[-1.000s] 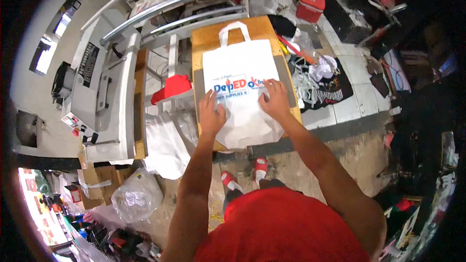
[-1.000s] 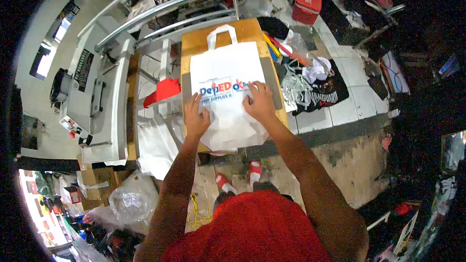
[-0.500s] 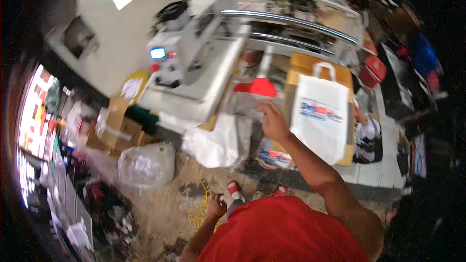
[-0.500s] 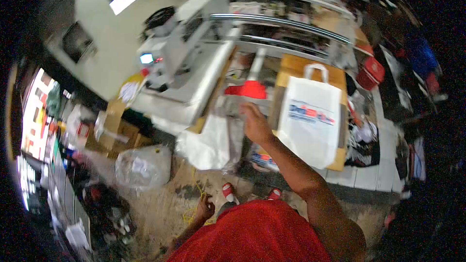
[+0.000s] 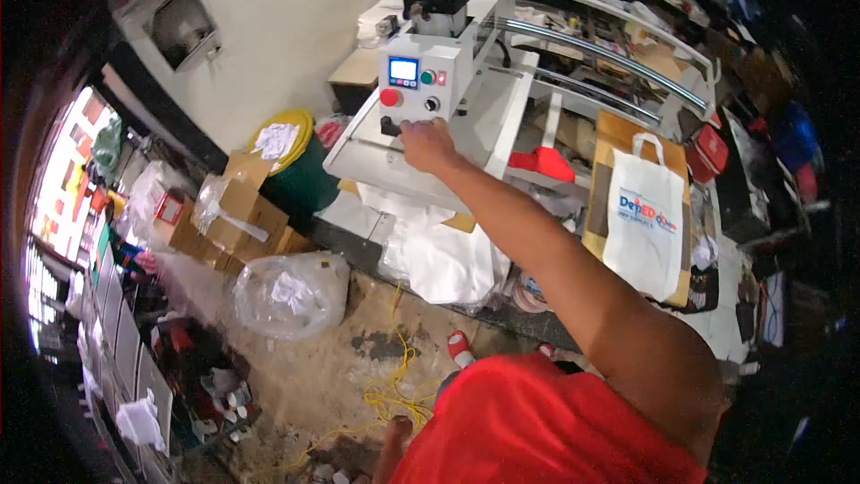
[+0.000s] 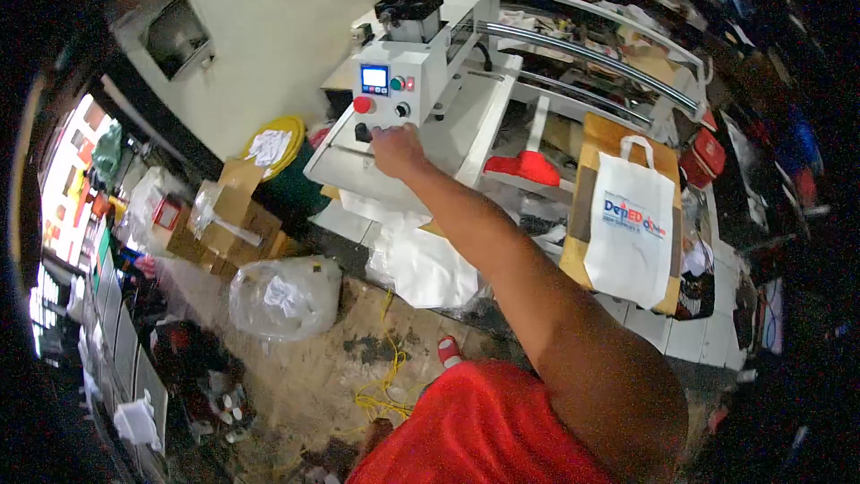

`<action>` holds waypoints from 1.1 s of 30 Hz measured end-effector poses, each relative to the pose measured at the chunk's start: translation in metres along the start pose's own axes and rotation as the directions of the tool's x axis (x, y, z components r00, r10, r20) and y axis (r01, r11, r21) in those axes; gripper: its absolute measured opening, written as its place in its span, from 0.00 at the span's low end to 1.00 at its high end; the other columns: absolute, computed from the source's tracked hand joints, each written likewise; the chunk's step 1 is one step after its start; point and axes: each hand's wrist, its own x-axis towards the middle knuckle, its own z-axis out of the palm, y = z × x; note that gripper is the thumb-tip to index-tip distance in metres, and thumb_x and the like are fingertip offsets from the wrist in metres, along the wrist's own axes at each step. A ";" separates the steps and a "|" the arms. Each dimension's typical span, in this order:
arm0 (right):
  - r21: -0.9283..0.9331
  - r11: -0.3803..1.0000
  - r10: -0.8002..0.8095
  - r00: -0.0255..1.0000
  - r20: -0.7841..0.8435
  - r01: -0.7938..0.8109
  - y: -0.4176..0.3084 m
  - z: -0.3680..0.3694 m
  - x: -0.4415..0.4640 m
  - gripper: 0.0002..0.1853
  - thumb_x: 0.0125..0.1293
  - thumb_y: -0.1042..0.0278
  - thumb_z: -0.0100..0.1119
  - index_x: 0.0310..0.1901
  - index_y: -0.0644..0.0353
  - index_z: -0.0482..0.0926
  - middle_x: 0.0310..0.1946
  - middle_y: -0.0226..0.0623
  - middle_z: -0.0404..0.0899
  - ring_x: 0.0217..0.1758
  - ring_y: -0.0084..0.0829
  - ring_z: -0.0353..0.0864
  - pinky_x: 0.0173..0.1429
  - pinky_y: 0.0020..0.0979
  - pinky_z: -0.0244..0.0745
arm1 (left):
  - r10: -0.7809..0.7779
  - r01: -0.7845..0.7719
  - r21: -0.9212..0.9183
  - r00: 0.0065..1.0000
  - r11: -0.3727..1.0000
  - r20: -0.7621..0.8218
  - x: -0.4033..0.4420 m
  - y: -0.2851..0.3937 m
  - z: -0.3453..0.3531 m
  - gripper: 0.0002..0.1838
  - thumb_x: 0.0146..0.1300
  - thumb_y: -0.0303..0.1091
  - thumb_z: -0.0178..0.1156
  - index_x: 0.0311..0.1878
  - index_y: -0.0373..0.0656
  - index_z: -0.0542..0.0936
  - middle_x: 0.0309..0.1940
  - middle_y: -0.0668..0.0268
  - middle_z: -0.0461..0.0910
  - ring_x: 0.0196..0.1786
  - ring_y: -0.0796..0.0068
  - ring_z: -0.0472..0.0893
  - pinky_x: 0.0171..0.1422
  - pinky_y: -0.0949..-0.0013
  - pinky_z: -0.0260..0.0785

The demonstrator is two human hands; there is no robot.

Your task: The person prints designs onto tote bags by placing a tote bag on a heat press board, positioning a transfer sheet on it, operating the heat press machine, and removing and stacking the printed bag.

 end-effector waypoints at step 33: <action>-0.187 0.820 0.473 0.824 -0.311 -0.541 0.216 -0.196 -0.338 0.22 0.65 0.44 0.56 0.25 0.55 0.82 0.26 0.38 0.83 0.37 0.42 0.80 0.52 0.48 0.59 | 0.607 -0.706 0.464 0.703 0.534 0.371 0.193 0.269 -0.050 0.15 0.59 0.42 0.56 0.41 0.43 0.85 0.41 0.50 0.84 0.47 0.50 0.83 0.54 0.53 0.75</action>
